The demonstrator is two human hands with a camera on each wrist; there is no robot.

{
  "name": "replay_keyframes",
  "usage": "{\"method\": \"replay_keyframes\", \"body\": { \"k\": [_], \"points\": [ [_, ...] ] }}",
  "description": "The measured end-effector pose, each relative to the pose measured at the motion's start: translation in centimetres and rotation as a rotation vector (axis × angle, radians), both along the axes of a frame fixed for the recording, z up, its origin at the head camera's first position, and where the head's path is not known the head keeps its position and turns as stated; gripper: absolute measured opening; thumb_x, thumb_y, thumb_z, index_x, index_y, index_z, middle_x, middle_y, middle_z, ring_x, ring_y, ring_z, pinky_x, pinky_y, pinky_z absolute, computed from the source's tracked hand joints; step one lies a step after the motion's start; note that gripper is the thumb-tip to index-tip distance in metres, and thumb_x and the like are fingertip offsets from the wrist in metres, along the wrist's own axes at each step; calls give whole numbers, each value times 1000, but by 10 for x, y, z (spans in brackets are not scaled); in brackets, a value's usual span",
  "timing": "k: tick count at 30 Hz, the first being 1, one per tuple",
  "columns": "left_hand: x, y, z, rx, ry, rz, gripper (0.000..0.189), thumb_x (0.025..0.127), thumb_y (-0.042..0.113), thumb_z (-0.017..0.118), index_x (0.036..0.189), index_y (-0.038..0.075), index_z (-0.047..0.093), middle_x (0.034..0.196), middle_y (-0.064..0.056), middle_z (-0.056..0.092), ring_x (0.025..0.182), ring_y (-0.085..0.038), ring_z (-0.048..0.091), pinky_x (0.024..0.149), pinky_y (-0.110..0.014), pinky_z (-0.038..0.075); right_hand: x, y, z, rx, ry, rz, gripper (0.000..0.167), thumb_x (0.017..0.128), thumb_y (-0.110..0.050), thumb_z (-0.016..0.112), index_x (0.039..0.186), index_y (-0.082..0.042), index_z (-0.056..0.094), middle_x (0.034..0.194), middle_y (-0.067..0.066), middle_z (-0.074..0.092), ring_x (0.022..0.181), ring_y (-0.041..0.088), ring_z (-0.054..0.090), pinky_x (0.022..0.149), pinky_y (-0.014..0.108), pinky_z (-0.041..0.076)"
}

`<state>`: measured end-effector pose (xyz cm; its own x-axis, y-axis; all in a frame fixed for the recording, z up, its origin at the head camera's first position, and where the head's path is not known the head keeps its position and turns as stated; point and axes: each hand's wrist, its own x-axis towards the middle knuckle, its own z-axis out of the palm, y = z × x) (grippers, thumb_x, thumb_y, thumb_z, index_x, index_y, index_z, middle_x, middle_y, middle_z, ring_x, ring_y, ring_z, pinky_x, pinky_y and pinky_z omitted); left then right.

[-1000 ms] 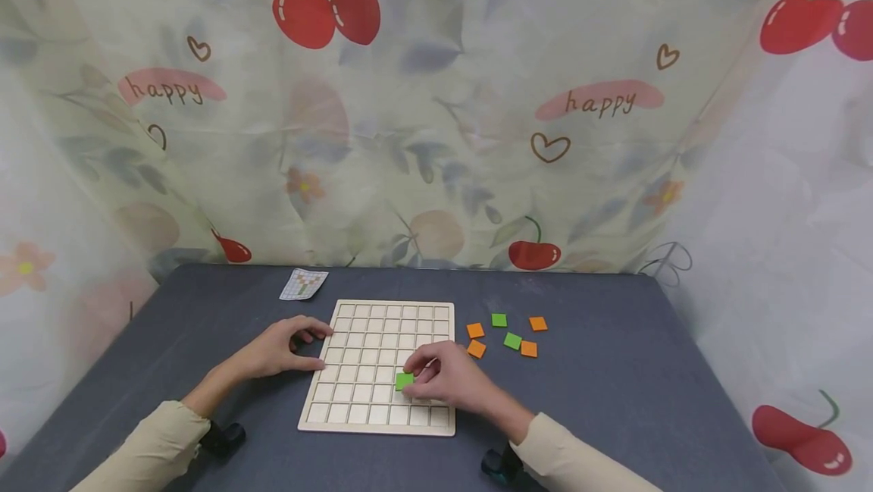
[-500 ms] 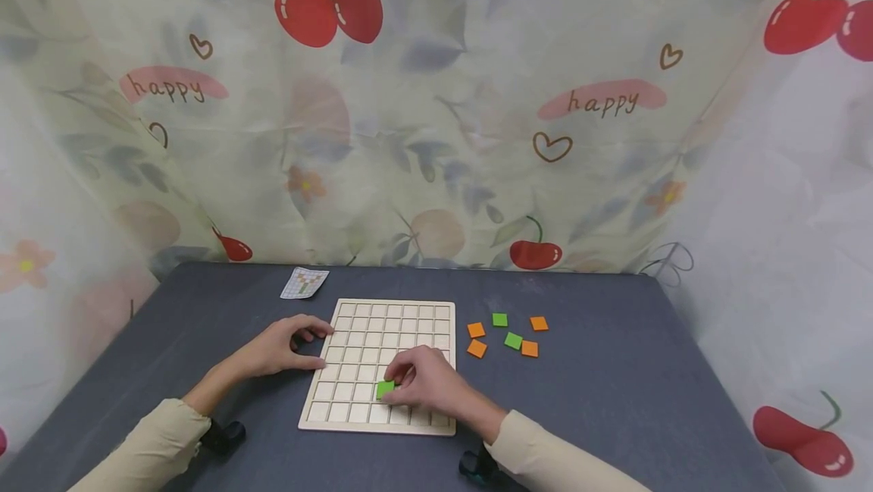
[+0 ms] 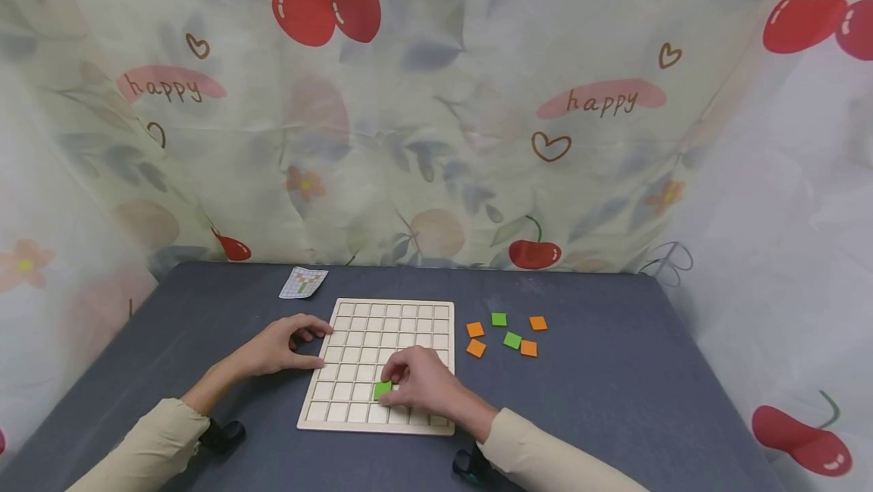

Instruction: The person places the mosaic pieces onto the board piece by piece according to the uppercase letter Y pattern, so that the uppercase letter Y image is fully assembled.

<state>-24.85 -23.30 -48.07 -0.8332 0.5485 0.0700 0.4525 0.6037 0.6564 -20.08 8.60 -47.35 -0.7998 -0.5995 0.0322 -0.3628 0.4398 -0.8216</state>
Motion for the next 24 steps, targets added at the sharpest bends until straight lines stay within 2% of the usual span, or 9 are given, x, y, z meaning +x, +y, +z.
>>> {"method": "replay_keyframes", "body": {
  "k": [8, 24],
  "points": [
    [-1, 1, 0, -13, -17, 8, 52, 86, 31, 85, 129, 8, 66, 123, -4, 63, 104, -21, 59, 91, -44, 47, 1, -3, 3, 10, 3, 1, 18, 79, -14, 89, 91, -11, 76, 80, 1, 66, 68, 13, 57, 65, 27, 47],
    [-1, 1, 0, -16, -11, 0, 52, 86, 31, 84, 129, 7, 66, 124, -4, 64, 104, -21, 59, 91, -44, 47, 2, 1, 2, -23, -14, 1, 19, 79, -15, 89, 93, -10, 76, 83, 2, 68, 69, 13, 61, 65, 27, 49]
  ]
}}
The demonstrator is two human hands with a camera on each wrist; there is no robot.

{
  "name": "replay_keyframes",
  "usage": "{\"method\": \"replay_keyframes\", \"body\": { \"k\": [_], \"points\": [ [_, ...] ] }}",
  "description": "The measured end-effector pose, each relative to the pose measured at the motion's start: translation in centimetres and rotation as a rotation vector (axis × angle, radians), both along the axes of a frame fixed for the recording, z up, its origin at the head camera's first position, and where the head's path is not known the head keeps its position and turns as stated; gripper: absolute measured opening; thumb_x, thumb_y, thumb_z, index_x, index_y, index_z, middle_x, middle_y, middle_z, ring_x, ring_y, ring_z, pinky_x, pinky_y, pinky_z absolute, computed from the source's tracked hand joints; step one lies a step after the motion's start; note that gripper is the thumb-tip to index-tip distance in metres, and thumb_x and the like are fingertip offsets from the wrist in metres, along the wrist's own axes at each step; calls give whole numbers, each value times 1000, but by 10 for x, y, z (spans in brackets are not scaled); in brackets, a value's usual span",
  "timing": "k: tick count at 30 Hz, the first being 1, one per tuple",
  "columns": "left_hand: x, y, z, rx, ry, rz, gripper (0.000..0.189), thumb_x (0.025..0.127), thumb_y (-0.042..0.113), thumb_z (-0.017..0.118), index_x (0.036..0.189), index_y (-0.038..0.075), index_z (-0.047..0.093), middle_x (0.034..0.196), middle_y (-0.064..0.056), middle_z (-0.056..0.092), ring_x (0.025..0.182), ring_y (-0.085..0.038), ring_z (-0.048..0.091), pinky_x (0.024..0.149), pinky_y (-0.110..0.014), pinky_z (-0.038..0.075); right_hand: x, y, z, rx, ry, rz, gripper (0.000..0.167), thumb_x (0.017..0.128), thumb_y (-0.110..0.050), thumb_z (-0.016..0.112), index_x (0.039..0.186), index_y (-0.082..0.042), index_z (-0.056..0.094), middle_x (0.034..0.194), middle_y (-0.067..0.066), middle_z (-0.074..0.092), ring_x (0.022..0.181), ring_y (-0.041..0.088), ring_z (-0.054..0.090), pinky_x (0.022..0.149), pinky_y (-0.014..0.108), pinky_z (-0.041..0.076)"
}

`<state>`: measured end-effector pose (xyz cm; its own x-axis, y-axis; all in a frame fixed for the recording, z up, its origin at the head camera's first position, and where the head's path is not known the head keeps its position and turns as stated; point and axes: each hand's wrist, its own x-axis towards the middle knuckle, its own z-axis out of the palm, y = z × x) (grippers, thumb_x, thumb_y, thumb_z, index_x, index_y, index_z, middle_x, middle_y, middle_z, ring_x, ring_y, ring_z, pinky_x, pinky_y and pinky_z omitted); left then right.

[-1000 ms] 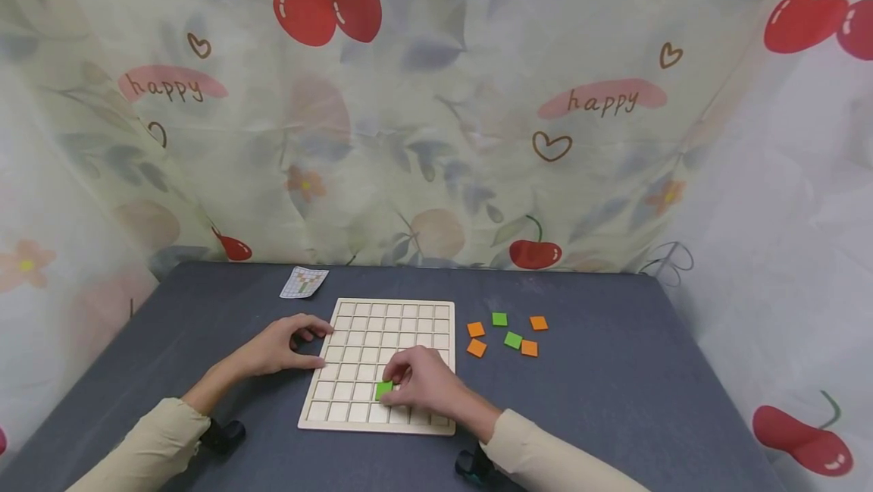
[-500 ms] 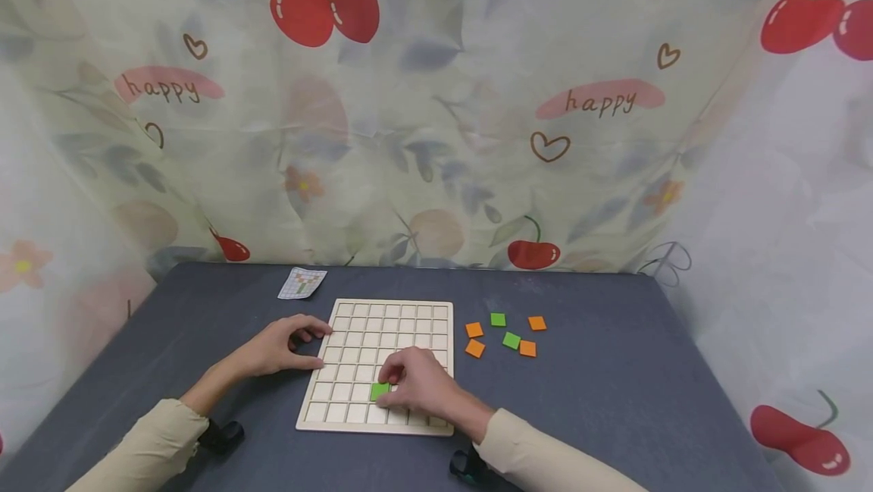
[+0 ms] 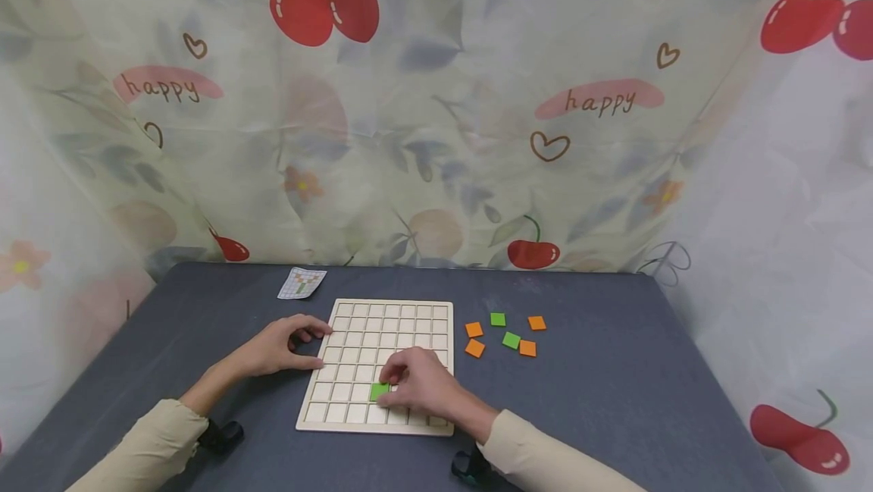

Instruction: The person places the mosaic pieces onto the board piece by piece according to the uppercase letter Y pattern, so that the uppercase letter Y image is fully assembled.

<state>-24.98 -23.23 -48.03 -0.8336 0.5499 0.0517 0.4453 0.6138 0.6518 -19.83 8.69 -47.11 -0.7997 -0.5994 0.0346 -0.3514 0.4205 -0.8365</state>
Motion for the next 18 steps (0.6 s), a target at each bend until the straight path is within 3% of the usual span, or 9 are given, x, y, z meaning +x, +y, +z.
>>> {"method": "replay_keyframes", "body": {
  "k": [10, 18],
  "points": [
    [1, 1, 1, 7, 3, 0, 51, 86, 28, 85, 129, 7, 66, 124, -5, 64, 104, -22, 59, 91, -44, 48, -5, 22, 9, -85, -49, -10, 20, 83, -12, 86, 98, -4, 75, 85, 2, 66, 70, 18, 61, 67, 26, 49],
    [1, 1, 2, 4, 0, 8, 52, 86, 29, 85, 129, 7, 66, 124, -5, 64, 104, -22, 59, 92, -44, 47, -11, 46, 6, -135, -73, 19, 23, 85, -10, 84, 104, -1, 74, 90, 8, 65, 71, 20, 62, 67, 26, 50]
  ]
}}
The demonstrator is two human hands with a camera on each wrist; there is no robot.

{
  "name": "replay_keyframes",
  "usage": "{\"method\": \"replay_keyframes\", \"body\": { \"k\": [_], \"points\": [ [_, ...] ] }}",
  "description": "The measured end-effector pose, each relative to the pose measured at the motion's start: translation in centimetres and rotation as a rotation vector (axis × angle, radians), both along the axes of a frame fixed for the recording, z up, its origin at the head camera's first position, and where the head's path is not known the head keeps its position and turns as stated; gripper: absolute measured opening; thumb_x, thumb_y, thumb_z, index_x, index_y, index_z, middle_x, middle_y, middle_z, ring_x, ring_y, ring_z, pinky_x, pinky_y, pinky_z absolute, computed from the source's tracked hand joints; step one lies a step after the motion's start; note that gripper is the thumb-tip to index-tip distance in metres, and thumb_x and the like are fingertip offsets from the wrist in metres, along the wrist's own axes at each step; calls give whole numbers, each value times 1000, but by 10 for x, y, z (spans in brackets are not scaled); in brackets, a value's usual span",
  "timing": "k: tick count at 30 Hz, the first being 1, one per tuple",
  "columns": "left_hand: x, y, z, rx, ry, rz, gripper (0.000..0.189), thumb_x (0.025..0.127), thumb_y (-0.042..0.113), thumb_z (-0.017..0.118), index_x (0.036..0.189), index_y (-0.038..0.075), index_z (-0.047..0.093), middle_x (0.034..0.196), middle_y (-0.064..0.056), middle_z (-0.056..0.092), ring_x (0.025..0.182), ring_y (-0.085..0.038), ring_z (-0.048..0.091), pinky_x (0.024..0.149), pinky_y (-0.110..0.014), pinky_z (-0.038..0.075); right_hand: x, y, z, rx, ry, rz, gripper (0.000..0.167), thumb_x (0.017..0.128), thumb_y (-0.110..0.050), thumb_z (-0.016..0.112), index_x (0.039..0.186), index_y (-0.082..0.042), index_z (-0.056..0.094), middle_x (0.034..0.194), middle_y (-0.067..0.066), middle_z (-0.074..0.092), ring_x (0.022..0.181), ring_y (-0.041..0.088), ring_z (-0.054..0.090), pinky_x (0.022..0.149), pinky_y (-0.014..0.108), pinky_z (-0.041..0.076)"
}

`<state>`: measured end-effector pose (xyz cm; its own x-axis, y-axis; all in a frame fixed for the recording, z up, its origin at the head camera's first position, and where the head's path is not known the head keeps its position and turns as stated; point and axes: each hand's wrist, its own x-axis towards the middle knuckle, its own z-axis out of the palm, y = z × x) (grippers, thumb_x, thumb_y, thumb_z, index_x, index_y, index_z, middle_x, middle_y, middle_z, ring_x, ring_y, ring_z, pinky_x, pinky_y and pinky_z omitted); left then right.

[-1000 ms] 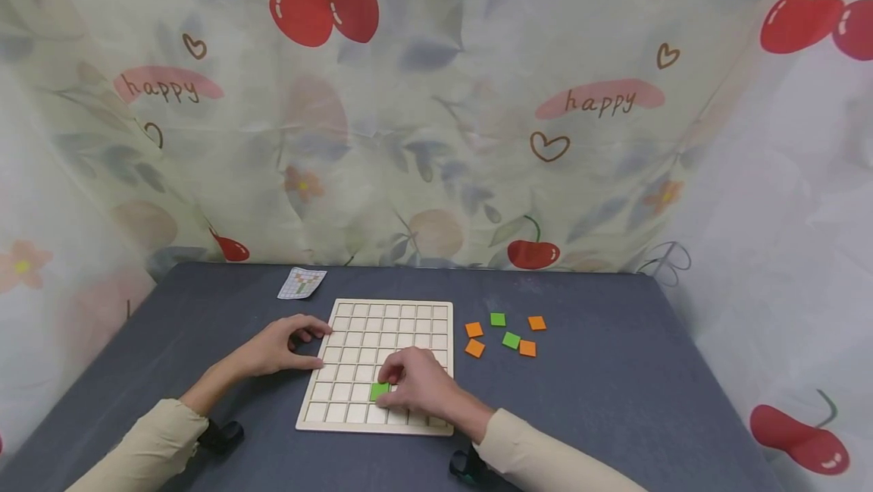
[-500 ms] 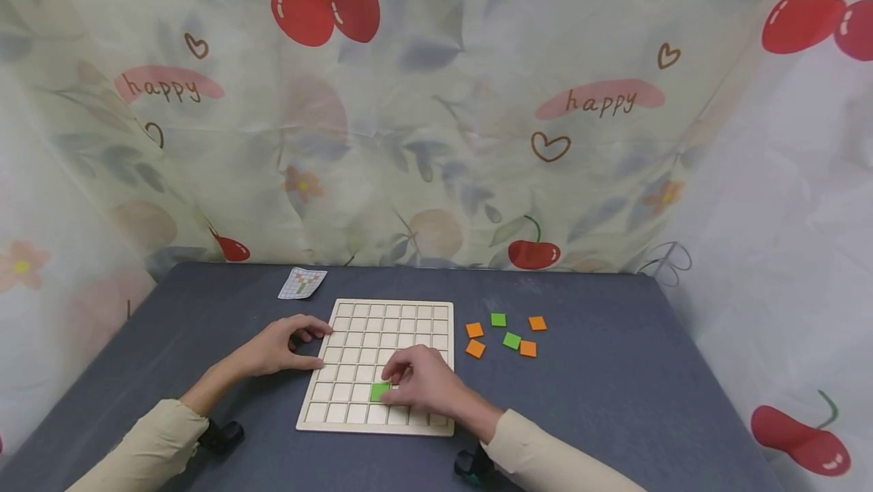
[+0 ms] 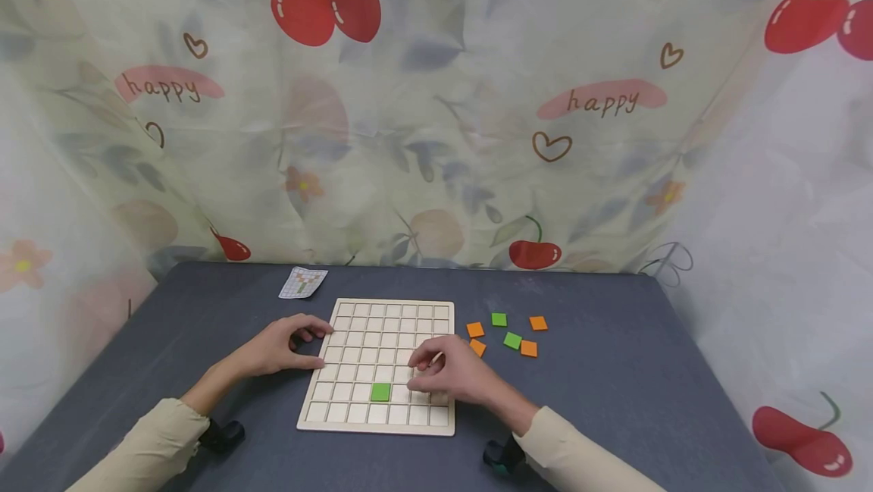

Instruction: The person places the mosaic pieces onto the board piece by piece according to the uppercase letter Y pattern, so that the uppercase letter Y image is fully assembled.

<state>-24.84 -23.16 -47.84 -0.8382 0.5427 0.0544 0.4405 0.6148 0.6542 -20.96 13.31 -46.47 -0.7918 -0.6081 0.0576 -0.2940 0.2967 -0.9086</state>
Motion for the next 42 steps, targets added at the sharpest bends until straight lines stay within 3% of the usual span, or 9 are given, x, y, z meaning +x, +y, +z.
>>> {"method": "replay_keyframes", "body": {
  "k": [13, 28, 33, 42],
  "points": [
    [-3, 0, 1, 8, 15, -15, 52, 86, 31, 84, 128, 6, 66, 123, -5, 64, 104, -22, 60, 91, -44, 48, -4, 42, -5, 52, 34, -10, 26, 87, -15, 84, 107, -1, 73, 91, 4, 67, 76, 21, 66, 71, 28, 54],
    [-3, 0, -2, -2, 9, -15, 52, 86, 31, 85, 128, 7, 66, 122, -5, 64, 104, -22, 59, 91, -44, 48, -9, 98, -7, 86, 48, -104, 31, 87, -16, 84, 110, 1, 71, 97, 13, 67, 78, 22, 65, 73, 29, 55],
    [-2, 0, -2, 1, 18, -18, 52, 87, 31, 84, 128, 5, 66, 123, -6, 64, 103, -22, 60, 91, -45, 48, -11, 115, -7, 110, 41, -146, 33, 87, -17, 83, 112, 2, 71, 97, 13, 66, 78, 22, 65, 71, 29, 54],
    [-2, 0, -2, -5, 9, -11, 52, 86, 30, 84, 129, 7, 66, 123, -5, 63, 104, -21, 59, 91, -44, 48, -18, 137, -3, 142, 110, -175, 32, 88, -15, 82, 112, 2, 70, 93, 8, 63, 74, 19, 61, 64, 27, 51]
  ]
}}
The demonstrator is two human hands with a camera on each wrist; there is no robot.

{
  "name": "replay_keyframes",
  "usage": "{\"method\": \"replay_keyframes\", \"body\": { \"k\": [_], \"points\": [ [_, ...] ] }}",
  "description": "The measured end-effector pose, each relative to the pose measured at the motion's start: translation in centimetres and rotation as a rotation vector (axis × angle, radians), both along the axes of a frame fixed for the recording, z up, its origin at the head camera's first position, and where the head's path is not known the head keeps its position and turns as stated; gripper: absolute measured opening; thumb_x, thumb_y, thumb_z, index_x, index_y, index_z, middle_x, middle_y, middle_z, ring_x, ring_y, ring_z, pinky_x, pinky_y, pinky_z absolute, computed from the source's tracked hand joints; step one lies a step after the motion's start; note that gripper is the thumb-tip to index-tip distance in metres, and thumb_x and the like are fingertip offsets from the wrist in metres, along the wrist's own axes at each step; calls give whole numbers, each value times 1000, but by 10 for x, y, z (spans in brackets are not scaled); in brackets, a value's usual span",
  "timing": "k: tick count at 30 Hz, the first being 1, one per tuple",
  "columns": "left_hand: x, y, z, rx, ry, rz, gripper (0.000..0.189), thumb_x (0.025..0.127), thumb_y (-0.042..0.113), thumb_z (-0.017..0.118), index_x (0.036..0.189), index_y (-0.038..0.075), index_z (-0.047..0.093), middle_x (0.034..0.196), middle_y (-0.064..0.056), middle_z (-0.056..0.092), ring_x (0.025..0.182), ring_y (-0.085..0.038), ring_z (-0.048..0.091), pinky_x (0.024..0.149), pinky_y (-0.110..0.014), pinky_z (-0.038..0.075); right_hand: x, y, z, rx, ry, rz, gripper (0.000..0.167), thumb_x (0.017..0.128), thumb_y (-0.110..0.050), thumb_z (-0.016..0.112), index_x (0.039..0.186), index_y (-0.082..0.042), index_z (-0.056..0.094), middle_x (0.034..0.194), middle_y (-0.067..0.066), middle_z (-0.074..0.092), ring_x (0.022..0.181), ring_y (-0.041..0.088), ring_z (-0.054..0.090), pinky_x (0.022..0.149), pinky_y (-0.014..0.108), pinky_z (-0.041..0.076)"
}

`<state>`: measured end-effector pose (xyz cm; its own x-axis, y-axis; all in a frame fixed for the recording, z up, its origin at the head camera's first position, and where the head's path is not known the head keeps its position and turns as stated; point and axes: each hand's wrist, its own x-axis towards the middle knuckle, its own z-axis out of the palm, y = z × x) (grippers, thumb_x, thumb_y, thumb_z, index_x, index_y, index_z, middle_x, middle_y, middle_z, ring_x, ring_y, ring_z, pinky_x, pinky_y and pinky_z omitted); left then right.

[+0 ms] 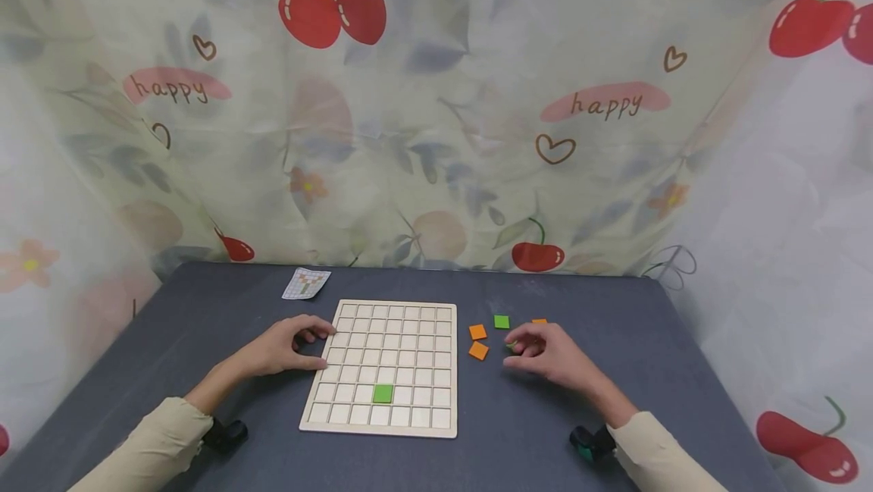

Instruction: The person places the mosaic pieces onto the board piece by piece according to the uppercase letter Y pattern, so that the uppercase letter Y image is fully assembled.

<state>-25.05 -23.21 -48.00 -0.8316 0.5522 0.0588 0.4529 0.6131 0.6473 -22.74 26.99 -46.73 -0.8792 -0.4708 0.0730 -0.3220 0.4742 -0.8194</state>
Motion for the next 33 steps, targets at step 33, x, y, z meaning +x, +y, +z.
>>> {"method": "replay_keyframes", "body": {
  "k": [33],
  "points": [
    [-1, 0, 0, -1, -11, -4, 52, 86, 31, 84, 129, 8, 66, 122, -3, 63, 103, -20, 58, 92, -44, 47, -17, 8, -7, 207, 91, -183, 31, 80, -23, 89, 103, -7, 75, 67, -3, 48, 60, 14, 45, 57, 28, 35]
  ]
}}
